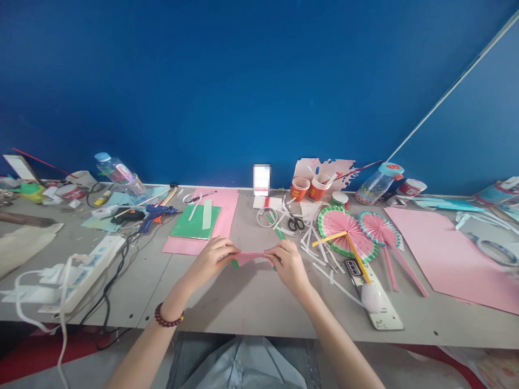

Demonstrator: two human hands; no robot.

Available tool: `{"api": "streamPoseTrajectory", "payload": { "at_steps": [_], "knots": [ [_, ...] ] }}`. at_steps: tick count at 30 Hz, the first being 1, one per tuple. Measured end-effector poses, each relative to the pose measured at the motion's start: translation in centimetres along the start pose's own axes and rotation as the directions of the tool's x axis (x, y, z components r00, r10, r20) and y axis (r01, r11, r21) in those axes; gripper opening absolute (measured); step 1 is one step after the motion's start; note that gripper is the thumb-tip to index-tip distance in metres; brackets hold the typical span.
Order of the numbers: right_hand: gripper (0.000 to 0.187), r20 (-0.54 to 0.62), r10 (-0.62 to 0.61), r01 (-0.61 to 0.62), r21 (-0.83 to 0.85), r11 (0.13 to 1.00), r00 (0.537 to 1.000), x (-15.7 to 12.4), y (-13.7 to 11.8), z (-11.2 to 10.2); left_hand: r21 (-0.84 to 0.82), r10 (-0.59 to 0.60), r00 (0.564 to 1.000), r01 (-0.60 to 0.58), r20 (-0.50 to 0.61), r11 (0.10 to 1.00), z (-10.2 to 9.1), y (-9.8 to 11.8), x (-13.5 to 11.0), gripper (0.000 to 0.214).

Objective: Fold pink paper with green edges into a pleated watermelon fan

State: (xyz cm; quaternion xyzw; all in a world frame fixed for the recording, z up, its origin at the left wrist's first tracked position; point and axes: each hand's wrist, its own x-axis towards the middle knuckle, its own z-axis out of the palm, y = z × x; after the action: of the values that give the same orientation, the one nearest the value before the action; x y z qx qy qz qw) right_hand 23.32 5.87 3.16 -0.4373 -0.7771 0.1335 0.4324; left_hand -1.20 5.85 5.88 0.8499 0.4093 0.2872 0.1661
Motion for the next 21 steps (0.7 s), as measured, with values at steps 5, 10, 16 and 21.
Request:
{"api": "streamPoseTrajectory", "payload": {
  "at_steps": [5,10,16,21],
  "knots": [
    [0.018,0.049,0.067,-0.068,0.036,0.997,0.997,-0.1,0.3,-0.2,-0.019,-0.021,1.0,0.02,-0.004,1.0,0.0,-0.6,-0.2,0.014],
    [0.023,0.081,0.136,-0.143,0.085,0.986,0.987,0.0,0.6,-0.7,0.034,-0.021,0.998,0.023,-0.054,0.999,0.2,-0.8,-0.3,0.016],
    [0.018,0.104,0.186,-0.201,0.16,0.966,0.977,0.4,1.0,-1.5,0.057,-0.03,0.994,0.036,-0.106,0.998,0.0,-1.0,-0.4,0.017],
    [0.017,0.038,0.177,-0.181,0.156,0.971,0.983,0.3,0.9,-1.3,0.084,0.001,0.989,0.012,-0.15,0.996,-0.1,-1.0,-0.1,0.017]
  ]
}}
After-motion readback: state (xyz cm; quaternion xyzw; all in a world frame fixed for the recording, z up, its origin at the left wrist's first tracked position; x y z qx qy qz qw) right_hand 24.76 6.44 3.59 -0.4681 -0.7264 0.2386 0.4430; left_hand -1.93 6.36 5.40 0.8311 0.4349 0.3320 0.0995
